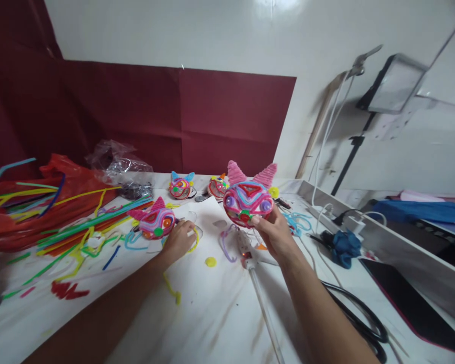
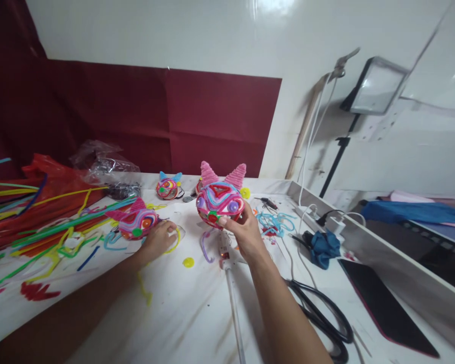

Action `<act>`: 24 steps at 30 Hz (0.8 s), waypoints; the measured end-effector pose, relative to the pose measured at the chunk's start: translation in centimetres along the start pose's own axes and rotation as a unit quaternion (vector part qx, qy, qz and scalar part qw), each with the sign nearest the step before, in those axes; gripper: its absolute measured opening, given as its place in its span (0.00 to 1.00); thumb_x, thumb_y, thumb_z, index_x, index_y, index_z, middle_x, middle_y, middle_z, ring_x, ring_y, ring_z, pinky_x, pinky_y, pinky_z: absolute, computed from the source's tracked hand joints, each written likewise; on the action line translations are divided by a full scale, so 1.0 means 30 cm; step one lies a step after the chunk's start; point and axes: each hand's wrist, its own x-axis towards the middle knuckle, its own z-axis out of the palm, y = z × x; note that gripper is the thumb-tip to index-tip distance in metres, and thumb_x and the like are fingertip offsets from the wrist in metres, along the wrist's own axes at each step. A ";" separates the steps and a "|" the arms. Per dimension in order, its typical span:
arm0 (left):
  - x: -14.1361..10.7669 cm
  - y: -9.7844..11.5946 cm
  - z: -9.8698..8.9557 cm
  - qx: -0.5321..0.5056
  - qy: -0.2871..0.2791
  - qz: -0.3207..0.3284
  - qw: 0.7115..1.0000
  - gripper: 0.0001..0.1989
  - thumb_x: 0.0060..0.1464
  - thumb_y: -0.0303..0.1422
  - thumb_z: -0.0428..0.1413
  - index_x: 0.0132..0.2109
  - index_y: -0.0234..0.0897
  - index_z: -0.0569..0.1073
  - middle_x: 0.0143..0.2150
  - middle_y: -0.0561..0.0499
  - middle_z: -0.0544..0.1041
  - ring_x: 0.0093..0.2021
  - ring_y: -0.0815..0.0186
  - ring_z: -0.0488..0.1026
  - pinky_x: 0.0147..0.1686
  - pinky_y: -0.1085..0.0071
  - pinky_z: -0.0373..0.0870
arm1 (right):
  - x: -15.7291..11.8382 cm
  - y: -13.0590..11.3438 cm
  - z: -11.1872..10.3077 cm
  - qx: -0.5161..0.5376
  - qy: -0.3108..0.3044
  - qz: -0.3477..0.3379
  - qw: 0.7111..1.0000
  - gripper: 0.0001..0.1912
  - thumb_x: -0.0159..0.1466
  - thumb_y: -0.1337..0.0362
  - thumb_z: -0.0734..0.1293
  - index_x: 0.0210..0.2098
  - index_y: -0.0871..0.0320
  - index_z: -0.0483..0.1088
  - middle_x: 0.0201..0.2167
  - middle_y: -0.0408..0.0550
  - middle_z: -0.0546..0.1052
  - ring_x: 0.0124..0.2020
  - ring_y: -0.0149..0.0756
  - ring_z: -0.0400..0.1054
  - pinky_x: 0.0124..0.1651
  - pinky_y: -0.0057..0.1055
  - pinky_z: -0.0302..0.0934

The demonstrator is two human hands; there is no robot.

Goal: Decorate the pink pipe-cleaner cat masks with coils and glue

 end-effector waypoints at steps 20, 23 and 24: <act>-0.017 0.131 -0.044 0.113 -0.115 0.055 0.985 0.15 0.59 0.28 0.53 0.40 0.36 0.86 0.39 0.44 0.88 0.41 0.54 0.82 0.45 0.65 0.73 | 0.020 0.014 -0.037 0.050 -0.019 -0.013 0.998 0.30 0.43 0.58 0.86 0.44 0.50 0.79 0.41 0.41 0.86 0.43 0.44 0.80 0.53 0.42 0.75; -0.009 0.192 0.004 0.104 -0.146 0.064 0.982 0.12 0.59 0.29 0.56 0.38 0.37 0.85 0.38 0.46 0.88 0.40 0.55 0.83 0.43 0.66 0.73 | 0.023 0.010 -0.039 0.058 -0.022 -0.015 0.998 0.29 0.44 0.59 0.86 0.43 0.51 0.77 0.40 0.41 0.86 0.42 0.43 0.80 0.52 0.42 0.75; -0.011 0.216 0.027 0.100 -0.156 0.066 0.980 0.11 0.60 0.30 0.56 0.39 0.37 0.85 0.39 0.46 0.88 0.41 0.55 0.83 0.43 0.66 0.73 | 0.023 0.009 -0.039 0.060 -0.019 -0.016 0.998 0.29 0.44 0.59 0.86 0.43 0.51 0.76 0.39 0.41 0.86 0.41 0.42 0.80 0.52 0.41 0.75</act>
